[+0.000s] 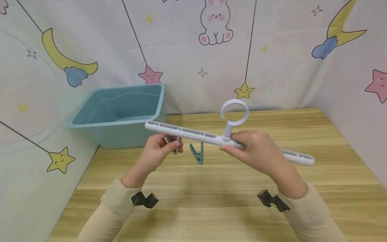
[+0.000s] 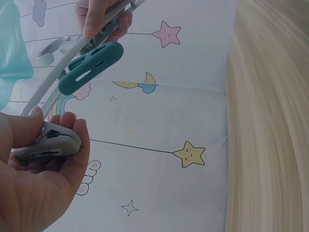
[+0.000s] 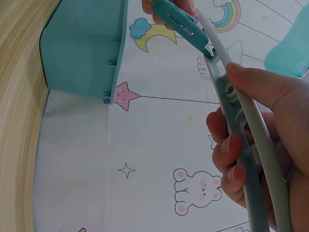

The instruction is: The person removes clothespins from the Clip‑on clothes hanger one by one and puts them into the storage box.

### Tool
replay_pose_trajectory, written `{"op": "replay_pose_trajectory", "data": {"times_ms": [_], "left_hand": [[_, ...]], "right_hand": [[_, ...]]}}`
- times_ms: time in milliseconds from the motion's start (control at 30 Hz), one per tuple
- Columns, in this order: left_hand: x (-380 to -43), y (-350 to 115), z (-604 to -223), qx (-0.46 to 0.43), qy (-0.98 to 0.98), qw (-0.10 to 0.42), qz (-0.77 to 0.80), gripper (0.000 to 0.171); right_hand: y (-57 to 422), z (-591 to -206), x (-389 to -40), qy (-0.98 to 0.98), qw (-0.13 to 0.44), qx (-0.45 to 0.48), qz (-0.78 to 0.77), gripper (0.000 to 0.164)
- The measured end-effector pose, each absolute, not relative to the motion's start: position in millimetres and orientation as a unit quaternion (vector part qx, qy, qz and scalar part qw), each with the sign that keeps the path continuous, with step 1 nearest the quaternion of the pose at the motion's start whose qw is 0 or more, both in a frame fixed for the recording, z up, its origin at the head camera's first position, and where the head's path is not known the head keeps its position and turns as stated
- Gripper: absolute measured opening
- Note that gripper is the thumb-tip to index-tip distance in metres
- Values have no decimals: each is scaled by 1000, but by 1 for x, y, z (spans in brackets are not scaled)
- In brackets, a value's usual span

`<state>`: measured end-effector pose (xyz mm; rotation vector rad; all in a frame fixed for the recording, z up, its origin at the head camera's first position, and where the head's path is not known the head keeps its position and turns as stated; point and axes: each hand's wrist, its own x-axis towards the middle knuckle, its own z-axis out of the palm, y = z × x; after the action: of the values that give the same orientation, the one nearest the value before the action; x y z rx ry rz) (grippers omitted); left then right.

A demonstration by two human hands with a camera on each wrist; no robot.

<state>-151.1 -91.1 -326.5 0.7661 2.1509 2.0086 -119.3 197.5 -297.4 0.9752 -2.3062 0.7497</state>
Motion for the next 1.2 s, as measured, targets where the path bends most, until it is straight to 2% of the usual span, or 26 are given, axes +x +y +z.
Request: {"op": "replay_pose_trajectory", "data": {"times_ms": [300,467,667,733,900,1067,1200], "left_hand": [[-151,-88,-328,186,726,32,661,8],[-150,-83,-330,183,725,3,664,9],[-149,-78,-331,166,735,-14,658,6],[-148,-76,-332,153,737,-23,658,5],[-146,-70,-335,138,744,-71,650,8],[-147,-65,-341,129,747,-139,637,6],[-148,-61,-345,132,743,-186,629,6]], "right_hand": [[197,-299,-120,-853,262,361,272,48],[195,-298,-120,-850,264,363,276,42],[192,-297,-120,-854,257,363,268,48],[192,-297,-120,-858,251,360,265,43],[191,-297,-119,-864,243,356,261,25],[188,-297,-118,-863,248,353,262,31],[183,-298,-117,-867,246,343,265,24]]}}
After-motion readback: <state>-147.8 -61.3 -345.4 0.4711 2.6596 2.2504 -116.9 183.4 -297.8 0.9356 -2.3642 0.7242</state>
